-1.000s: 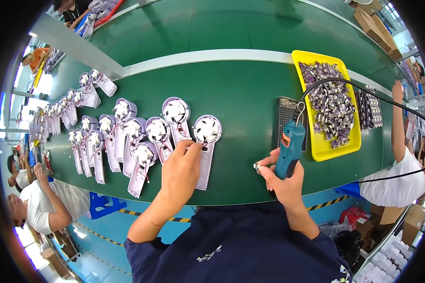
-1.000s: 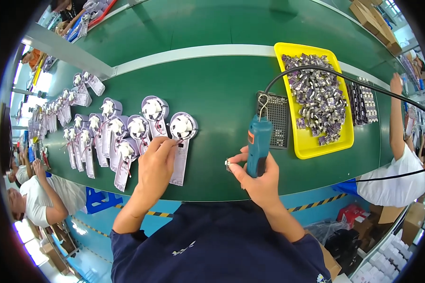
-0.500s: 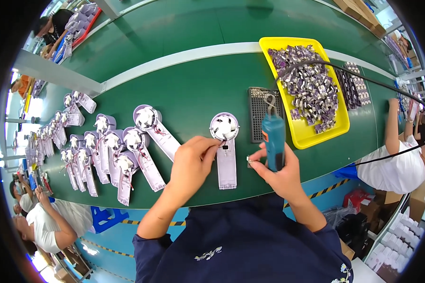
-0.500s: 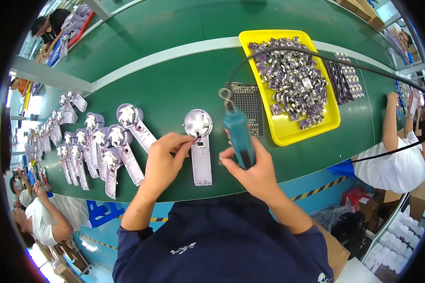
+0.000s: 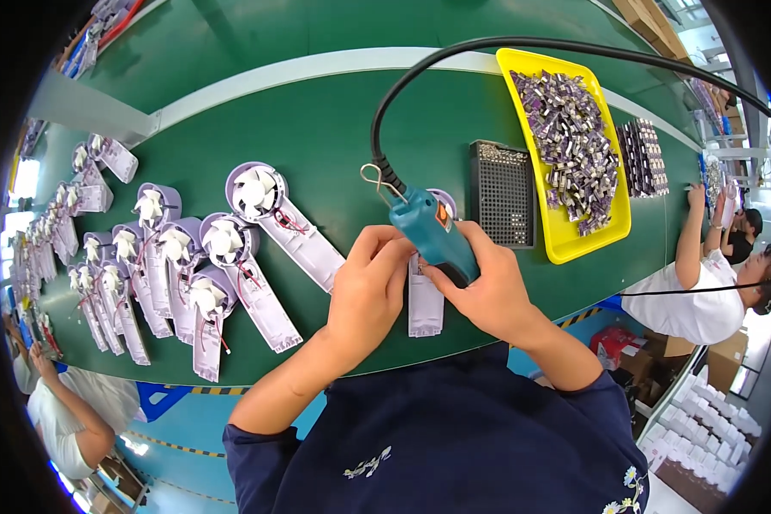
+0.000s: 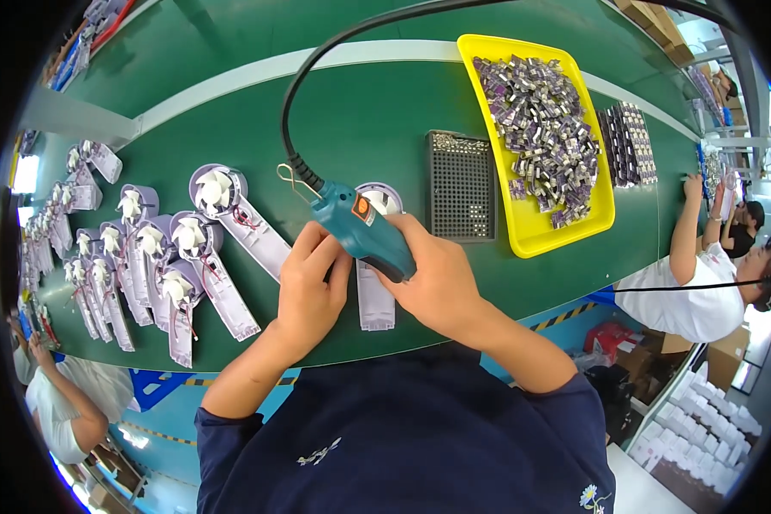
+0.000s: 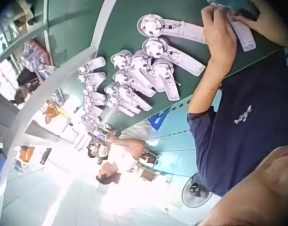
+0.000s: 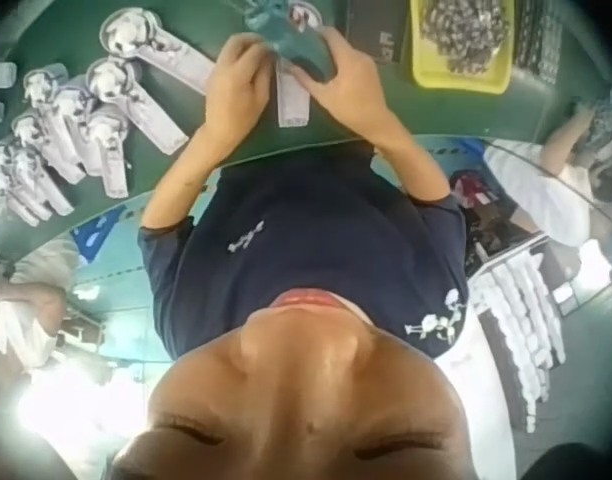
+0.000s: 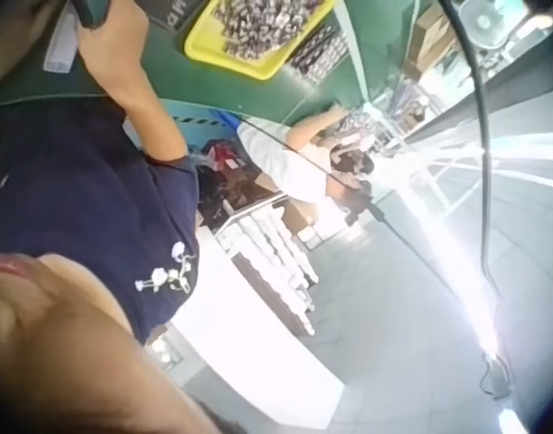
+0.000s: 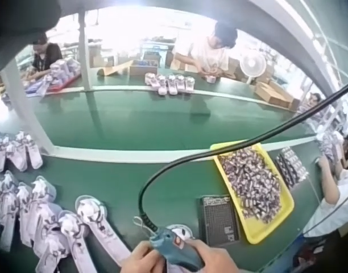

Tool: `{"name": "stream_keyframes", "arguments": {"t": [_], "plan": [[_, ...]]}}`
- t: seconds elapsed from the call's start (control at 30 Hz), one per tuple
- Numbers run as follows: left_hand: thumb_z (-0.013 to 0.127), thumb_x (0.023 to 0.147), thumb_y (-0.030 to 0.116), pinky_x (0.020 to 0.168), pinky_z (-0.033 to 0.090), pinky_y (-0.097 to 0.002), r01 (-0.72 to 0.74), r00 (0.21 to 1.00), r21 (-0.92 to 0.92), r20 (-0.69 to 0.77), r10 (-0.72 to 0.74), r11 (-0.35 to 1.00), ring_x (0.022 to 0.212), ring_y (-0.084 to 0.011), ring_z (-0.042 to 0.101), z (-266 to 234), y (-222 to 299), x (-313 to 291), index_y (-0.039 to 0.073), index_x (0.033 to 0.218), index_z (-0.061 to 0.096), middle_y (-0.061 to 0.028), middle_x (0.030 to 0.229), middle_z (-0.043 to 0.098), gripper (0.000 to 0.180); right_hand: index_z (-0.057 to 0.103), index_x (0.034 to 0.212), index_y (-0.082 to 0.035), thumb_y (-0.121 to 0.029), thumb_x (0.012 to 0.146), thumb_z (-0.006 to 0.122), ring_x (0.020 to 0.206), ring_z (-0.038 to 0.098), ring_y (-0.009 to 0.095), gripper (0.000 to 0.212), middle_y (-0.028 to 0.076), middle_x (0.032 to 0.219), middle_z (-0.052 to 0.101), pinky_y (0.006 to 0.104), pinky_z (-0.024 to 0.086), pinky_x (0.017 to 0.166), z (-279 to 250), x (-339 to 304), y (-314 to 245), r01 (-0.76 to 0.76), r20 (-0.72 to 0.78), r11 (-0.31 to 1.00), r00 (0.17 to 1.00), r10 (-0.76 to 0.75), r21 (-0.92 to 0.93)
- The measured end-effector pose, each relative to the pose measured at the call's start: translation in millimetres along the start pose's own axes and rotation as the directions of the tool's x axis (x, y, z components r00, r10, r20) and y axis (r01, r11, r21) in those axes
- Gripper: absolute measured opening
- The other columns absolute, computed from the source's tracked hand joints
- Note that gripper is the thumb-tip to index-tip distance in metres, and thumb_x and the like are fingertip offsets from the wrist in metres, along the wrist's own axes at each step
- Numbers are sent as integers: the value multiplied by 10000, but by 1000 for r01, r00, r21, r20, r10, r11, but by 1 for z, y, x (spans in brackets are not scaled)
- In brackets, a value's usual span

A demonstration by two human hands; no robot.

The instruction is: The person assembles internal components of handheld fans by securing circuit boards, fan blade components, and plastic parts into the handheld fan housing with screws, using an electric screwdriver.

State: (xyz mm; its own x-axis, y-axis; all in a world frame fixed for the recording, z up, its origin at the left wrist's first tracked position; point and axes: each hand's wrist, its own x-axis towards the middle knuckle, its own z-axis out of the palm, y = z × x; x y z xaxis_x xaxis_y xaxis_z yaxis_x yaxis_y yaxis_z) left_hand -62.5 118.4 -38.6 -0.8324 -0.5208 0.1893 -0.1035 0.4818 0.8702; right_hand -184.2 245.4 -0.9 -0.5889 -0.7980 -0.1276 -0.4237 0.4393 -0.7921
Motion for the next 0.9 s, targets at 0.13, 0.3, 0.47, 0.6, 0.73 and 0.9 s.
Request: {"name": "stream_keyframes", "arguments": {"t": [0.13, 0.3, 0.47, 0.6, 0.73, 0.9], "plan": [[607, 852, -84, 658, 516, -383, 25, 1000, -74, -3, -25, 997, 787, -310, 640, -1, 5, 2, -14, 997, 644, -138, 982, 589, 165, 574, 1130, -26, -107, 797, 797, 793, 719, 226, 409, 112, 871, 709, 319, 540, 703, 0, 1, 3, -22, 6, 1000, 1000, 22, -10], [619, 840, -85, 656, 503, -377, 12, 1000, -137, -5, -13, 991, 783, -320, 621, -2, -6, 8, -17, 985, 645, -146, 956, 587, 162, 585, 1102, -29, -97, 801, 793, 795, 720, 190, 372, 98, 879, 721, 310, 540, 710, 1, 4, 4, -30, 11, 996, 999, 31, -86], [600, 843, -76, 667, 531, -405, 7, 999, -50, 32, -5, 999, 817, -335, 641, -14, -7, 6, -12, 1026, 641, -140, 1011, 588, 198, 593, 1115, -20, -130, 793, 805, 841, 721, 252, 401, 144, 934, 713, 333, 541, 744, 4, 8, 5, -44, 69, 999, 997, 45, -26], [593, 791, -4, 941, 485, -424, -22, 963, 112, 270, -9, 993, 1110, -381, 541, -19, 0, -14, -24, 1020, 596, -194, 1125, 566, 230, 593, 1221, -6, -151, 824, 750, 981, 675, 321, 451, 178, 1097, 680, 388, 516, 860, 2, -2, -3, 102, 71, 961, 994, -87, -258], [514, 870, -27, 804, 528, -377, 150, 989, -525, 76, -129, 838, 935, -312, 617, 35, 0, -5, -36, 981, 580, -166, 1041, 526, 129, 543, 1254, 59, -19, 835, 670, 998, 672, 284, 446, 221, 1099, 663, 386, 494, 913, -14, -19, 29, 71, -44, 973, 996, -82, -221], [548, 797, -116, 744, 529, -370, 0, 995, -471, -92, -49, 882, 860, -302, 609, 38, -2, -19, -42, 936, 581, -147, 1038, 467, 161, 584, 1137, 36, -229, 867, 749, 769, 650, 398, 412, 258, 903, 660, 441, 499, 672, -22, -12, -3, 77, 140, 953, 989, -38, -292]]}}
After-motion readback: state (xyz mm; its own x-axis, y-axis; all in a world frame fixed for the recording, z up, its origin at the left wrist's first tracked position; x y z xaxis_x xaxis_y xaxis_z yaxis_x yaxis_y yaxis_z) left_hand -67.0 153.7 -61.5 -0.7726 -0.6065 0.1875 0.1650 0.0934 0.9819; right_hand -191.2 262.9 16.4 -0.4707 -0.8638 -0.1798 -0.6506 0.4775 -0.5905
